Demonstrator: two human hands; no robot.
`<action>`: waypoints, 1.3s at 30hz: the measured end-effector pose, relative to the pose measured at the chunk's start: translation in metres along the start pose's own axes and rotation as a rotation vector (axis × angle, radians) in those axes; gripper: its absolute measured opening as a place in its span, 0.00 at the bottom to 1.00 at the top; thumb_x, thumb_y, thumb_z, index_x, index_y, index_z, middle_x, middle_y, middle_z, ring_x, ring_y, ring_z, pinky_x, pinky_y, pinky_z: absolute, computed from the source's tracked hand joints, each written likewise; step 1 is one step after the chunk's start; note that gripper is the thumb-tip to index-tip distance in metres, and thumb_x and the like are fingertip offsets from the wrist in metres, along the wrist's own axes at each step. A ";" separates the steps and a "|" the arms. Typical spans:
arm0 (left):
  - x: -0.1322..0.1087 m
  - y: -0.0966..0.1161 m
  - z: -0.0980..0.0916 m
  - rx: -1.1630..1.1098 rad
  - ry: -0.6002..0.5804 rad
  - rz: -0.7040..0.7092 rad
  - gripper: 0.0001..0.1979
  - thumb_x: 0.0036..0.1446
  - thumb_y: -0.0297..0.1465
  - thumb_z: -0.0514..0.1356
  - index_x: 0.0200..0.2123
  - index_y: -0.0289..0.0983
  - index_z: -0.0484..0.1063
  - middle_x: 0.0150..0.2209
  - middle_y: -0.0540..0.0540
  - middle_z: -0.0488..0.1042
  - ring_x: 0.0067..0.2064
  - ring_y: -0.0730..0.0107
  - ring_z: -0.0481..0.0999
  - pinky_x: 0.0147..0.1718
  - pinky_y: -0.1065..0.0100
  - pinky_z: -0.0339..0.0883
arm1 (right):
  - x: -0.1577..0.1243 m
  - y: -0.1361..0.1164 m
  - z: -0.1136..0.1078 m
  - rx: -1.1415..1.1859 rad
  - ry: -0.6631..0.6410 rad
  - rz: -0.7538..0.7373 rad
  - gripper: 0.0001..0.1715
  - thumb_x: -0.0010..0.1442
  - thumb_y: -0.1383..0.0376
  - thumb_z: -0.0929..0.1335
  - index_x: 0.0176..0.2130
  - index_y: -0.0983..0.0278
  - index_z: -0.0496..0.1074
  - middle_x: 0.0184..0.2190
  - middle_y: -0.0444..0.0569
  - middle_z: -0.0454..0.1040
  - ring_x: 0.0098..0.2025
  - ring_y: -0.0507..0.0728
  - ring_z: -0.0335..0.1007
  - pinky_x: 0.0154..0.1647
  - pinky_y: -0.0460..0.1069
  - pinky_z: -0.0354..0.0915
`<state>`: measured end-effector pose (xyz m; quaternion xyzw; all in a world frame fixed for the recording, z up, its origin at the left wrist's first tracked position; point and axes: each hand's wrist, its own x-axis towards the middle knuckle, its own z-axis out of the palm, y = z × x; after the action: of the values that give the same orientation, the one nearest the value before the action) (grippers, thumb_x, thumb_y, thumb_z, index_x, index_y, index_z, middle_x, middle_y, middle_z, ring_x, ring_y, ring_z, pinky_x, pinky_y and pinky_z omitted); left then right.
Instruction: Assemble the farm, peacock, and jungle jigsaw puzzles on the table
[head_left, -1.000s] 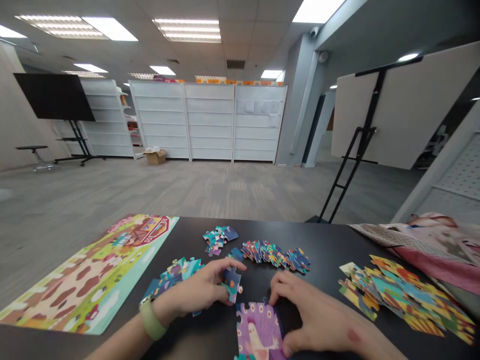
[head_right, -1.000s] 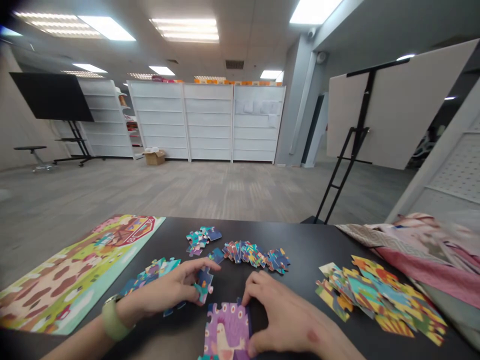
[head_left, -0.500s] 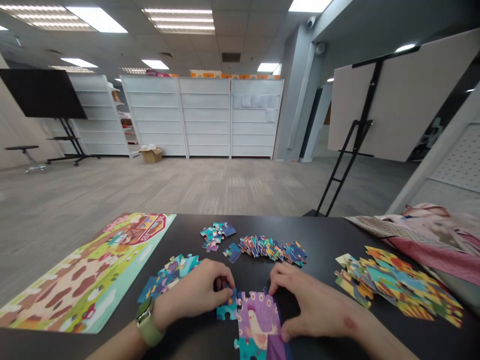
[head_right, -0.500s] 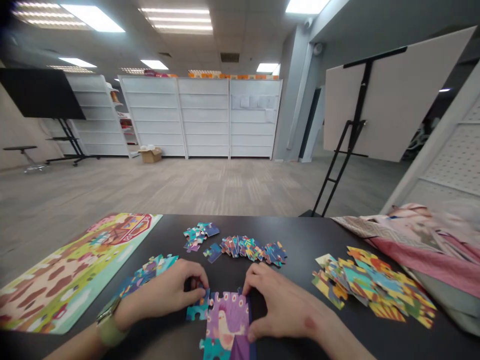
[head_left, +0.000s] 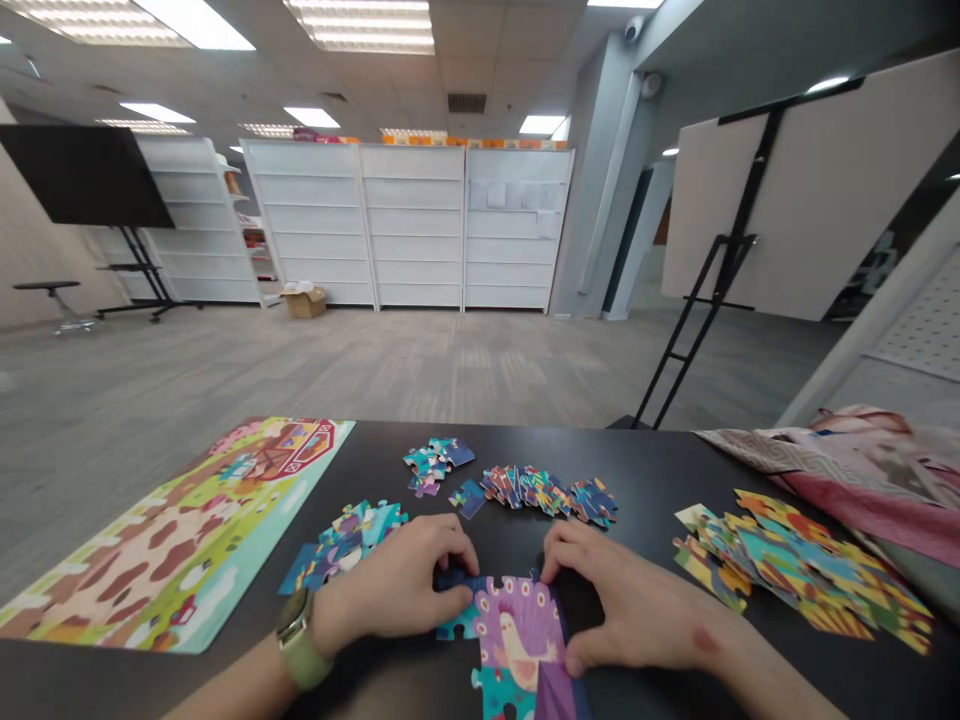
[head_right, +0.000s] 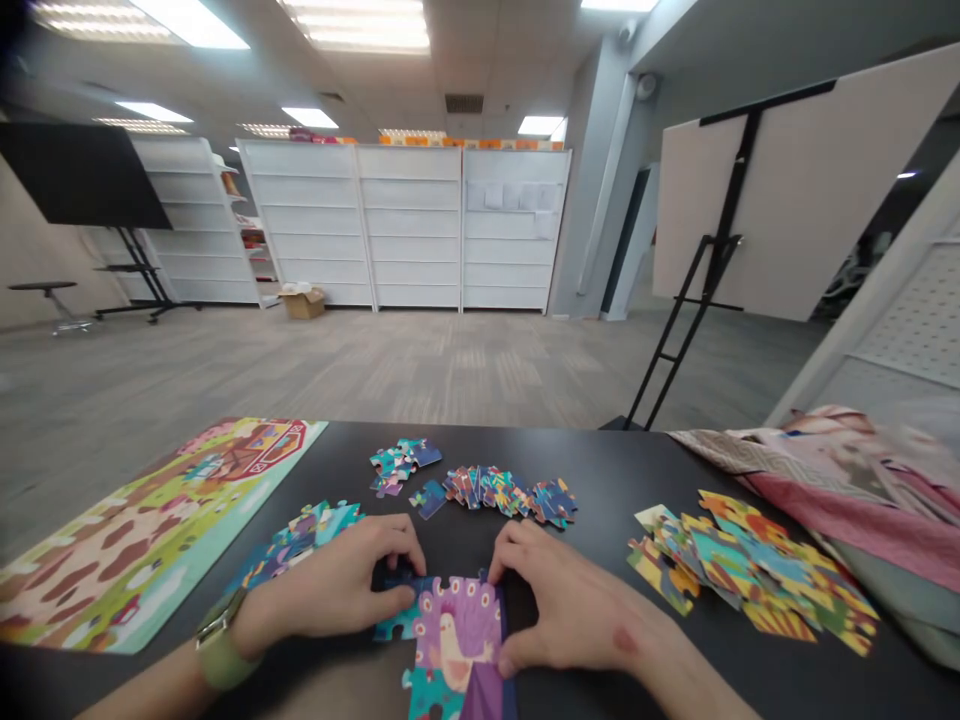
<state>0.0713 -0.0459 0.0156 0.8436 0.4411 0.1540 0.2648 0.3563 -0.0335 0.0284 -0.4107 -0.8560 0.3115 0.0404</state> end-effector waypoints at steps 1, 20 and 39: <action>-0.001 0.000 0.000 0.004 -0.003 0.004 0.13 0.50 0.27 0.68 0.41 0.40 0.78 0.40 0.50 0.74 0.40 0.66 0.74 0.40 0.69 0.65 | 0.000 0.000 0.000 -0.002 0.001 0.002 0.30 0.44 0.54 0.80 0.44 0.61 0.73 0.50 0.49 0.68 0.52 0.64 0.66 0.54 0.56 0.63; -0.029 -0.043 -0.083 0.171 -0.002 -0.157 0.16 0.48 0.36 0.71 0.41 0.41 0.78 0.39 0.50 0.76 0.41 0.62 0.75 0.37 0.70 0.64 | -0.004 0.019 -0.009 -0.022 0.016 0.122 0.29 0.46 0.59 0.78 0.48 0.56 0.73 0.59 0.52 0.66 0.64 0.72 0.59 0.65 0.63 0.56; -0.013 -0.022 -0.045 0.190 0.021 -0.089 0.21 0.50 0.31 0.69 0.49 0.43 0.74 0.49 0.48 0.77 0.49 0.56 0.75 0.48 0.63 0.66 | -0.004 0.007 -0.010 -0.019 -0.015 0.055 0.30 0.45 0.61 0.78 0.47 0.58 0.71 0.54 0.48 0.67 0.57 0.64 0.64 0.60 0.55 0.60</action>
<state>0.0276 -0.0325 0.0388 0.8428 0.4933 0.1084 0.1857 0.3670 -0.0276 0.0331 -0.4322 -0.8474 0.3077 0.0214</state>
